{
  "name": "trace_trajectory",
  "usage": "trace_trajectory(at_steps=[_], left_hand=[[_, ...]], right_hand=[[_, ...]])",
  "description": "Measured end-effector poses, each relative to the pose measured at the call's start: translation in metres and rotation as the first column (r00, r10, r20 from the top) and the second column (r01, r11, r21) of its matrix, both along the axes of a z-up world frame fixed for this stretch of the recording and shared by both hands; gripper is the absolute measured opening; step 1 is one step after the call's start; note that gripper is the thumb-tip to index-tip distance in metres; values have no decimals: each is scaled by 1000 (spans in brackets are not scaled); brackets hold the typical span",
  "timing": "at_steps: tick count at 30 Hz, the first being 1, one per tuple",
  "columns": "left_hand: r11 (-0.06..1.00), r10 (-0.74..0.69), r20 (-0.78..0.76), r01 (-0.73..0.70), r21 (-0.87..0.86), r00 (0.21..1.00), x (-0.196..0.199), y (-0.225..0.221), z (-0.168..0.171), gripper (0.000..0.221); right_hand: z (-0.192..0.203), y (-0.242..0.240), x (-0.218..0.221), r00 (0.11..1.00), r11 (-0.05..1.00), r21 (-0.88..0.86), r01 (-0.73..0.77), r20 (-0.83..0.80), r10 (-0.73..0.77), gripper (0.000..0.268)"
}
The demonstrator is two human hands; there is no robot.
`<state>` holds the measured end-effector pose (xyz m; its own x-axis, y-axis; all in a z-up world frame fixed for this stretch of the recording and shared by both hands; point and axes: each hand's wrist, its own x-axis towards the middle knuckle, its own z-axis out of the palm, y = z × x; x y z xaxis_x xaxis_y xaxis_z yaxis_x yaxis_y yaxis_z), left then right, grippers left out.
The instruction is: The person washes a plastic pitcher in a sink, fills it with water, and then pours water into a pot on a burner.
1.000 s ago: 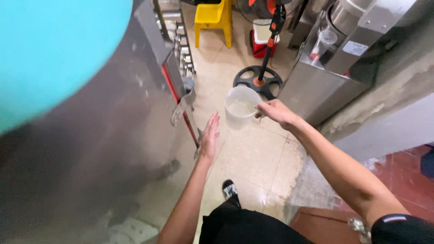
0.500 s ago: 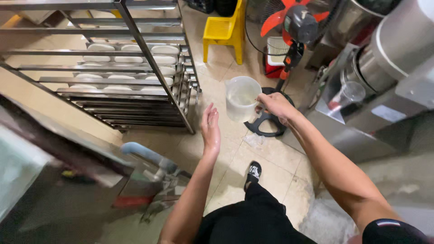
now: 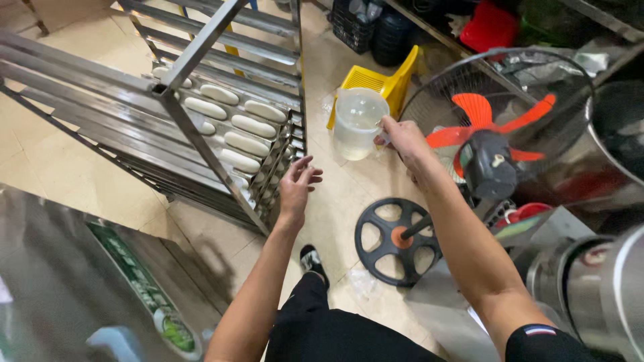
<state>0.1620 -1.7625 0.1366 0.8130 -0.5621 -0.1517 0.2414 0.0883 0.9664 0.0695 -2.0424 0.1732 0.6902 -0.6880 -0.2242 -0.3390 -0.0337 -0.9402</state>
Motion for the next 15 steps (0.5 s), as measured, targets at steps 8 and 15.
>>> trace_trajectory(at_steps=[8,15], left_hand=[[992,-46,-96,34,-122,994,163,-171,12,40],[986,-117,-87,106,-125,989,280,-296,15,36]], right_hand=[[20,-147,181,996,997,-34,64,-53,-65,38],[20,-275,333,994,992,103,75,68,-82,33]])
